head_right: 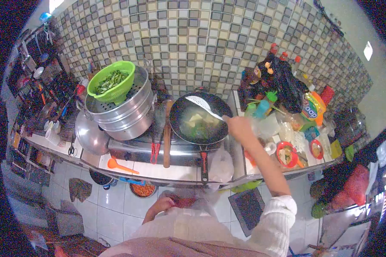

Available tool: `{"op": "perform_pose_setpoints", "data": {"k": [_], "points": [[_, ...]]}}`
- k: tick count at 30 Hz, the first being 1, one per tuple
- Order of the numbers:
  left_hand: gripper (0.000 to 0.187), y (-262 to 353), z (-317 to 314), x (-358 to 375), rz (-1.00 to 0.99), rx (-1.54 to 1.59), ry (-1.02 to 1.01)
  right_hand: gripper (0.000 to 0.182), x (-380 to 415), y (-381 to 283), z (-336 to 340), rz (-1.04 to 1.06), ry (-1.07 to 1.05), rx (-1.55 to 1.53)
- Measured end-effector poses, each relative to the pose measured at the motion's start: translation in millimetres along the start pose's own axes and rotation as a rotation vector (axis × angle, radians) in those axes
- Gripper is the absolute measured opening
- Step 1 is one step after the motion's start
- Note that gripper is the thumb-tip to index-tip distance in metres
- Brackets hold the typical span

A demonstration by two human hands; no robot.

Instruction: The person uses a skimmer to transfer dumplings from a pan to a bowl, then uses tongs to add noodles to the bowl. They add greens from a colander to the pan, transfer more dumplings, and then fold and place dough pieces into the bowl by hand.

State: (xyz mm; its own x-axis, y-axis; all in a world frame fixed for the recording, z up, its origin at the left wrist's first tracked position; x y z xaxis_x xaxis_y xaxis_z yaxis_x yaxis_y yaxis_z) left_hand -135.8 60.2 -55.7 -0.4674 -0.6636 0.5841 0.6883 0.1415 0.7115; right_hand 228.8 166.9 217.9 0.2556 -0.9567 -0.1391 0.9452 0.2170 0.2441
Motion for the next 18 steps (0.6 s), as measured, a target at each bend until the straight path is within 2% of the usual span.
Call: {"op": "perform_pose_setpoints", "data": {"k": [2,3,6,7,8,12,14,15,16,17,18], "points": [[0.027,-12.2,-6.8,-3.6,0.106,0.040,-0.059,0.030,-8.6,-6.1,-40.1,0.075,0.124,0.018],[0.026,-17.2,-8.6,-8.2,0.024,-0.019,-0.059,0.029,-15.2,-13.9,-57.2,0.056,0.080,0.139],[0.026,-12.6,-4.7,1.2,0.098,0.045,-0.086,0.028,-26.0,-28.0,-106.2,0.059,0.131,0.190],[0.026,-16.5,-4.6,1.2,-0.051,-0.133,-0.073,0.027,-27.3,-28.9,-120.7,0.088,0.151,0.191],[0.026,-26.5,-6.3,-3.7,0.008,0.016,-0.049,0.027,-27.0,-34.1,-122.1,0.079,0.167,0.186],[0.025,-30.8,-7.3,5.0,-0.125,-0.005,-0.021,0.027,-7.4,-54.4,-122.7,-0.110,0.025,0.002],[0.023,-28.8,-15.3,9.4,-0.112,-0.071,-0.041,0.044,2.4,-53.0,-135.3,-0.371,-0.075,-0.260],[0.017,-27.6,-19.0,10.7,-0.148,-0.073,-0.038,0.044,7.3,-57.1,-139.2,-0.371,-0.077,-0.265],[0.017,-26.4,-23.6,10.7,-0.144,-0.077,-0.049,0.056,16.1,-60.3,-142.1,-0.348,0.053,-0.362],[0.017,-24.5,-31.4,8.6,-0.085,-0.048,-0.154,0.068,31.1,-58.9,-145.2,-0.338,0.181,-0.454],[0.017,-23.1,-40.0,8.2,-0.027,-0.033,-0.272,0.083,47.3,-54.4,-154.0,-0.353,0.059,-0.649]]}}
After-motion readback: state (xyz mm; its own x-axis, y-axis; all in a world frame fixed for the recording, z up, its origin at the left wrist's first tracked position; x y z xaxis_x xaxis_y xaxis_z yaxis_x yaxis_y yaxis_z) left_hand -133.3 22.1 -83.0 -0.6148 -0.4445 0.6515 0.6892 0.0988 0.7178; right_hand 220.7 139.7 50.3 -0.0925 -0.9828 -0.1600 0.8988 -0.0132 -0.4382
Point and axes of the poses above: each hand's wrist, its own x-axis away from the middle knuckle, its own z-axis out of the back of the hand, y = z × x, the point moved 2 cm from there along -x, towards the middle knuckle, and after that the axes turned 14 degrees about z, right-handed, at the moved point
